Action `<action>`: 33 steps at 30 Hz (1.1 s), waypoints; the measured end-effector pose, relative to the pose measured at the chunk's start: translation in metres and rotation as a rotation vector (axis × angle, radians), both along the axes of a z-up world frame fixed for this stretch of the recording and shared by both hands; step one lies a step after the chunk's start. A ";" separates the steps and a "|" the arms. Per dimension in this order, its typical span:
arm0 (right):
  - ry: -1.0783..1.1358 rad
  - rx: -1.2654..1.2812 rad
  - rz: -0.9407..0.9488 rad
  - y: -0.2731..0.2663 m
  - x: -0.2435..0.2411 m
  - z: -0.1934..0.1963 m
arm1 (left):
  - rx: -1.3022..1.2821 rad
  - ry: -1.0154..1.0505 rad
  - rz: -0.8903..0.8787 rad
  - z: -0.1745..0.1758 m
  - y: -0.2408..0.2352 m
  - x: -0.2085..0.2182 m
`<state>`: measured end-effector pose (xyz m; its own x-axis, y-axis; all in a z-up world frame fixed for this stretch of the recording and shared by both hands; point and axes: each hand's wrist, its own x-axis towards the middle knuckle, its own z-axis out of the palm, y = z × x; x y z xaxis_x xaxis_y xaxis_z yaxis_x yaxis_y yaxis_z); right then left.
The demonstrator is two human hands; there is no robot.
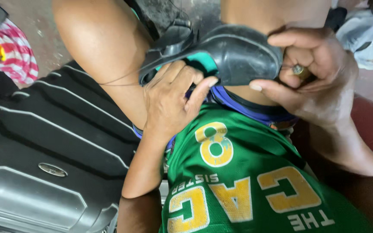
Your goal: The person is sewing a black shoe using a needle and thread. They repeatedly push the needle through the shoe's sole and pull the thread to stitch the sole to the upper part of the shoe.
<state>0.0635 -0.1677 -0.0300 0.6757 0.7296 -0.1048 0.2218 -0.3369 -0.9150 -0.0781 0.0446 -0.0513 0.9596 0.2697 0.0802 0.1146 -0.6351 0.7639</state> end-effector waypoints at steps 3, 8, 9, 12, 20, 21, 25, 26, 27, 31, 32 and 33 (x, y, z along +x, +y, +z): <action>0.018 -0.028 -0.020 0.002 -0.002 0.004 | -0.022 0.040 0.004 -0.003 0.002 0.000; -0.059 -0.144 0.093 -0.007 0.002 0.005 | -0.207 0.035 -0.042 -0.002 0.005 -0.005; -0.073 -0.218 0.124 -0.016 0.005 0.006 | -0.197 0.061 -0.035 -0.003 0.005 -0.004; -0.108 -0.436 0.213 -0.046 0.008 0.004 | -0.167 0.095 -0.043 -0.005 0.006 0.001; -0.090 -0.412 0.360 -0.045 0.032 0.023 | -0.064 0.007 -0.066 -0.014 0.006 0.000; -0.198 -0.316 0.331 -0.037 0.031 0.026 | -0.040 0.004 -0.042 -0.014 0.004 -0.001; -0.221 -0.314 0.146 -0.014 0.013 0.022 | -0.187 -0.131 0.070 -0.008 -0.008 -0.007; -0.159 -0.340 0.146 -0.013 0.011 0.016 | -0.289 -0.194 0.105 -0.006 -0.012 -0.010; -0.097 -0.365 0.147 -0.016 0.010 0.013 | -0.630 -0.191 0.196 -0.007 -0.014 -0.011; 0.023 -0.245 0.033 -0.038 0.009 0.015 | -1.100 0.003 0.415 -0.011 -0.019 -0.020; 0.076 -0.122 -0.013 -0.041 0.010 0.015 | -0.925 0.032 0.359 -0.014 -0.018 -0.019; 0.117 0.000 -0.050 -0.040 0.011 0.014 | -0.747 0.055 0.313 -0.014 -0.017 -0.016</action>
<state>0.0749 -0.2081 -0.0162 0.6945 0.6953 -0.1852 0.0960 -0.3446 -0.9338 -0.0944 0.0280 -0.0658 0.8281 0.4900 -0.2723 0.2521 0.1084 0.9616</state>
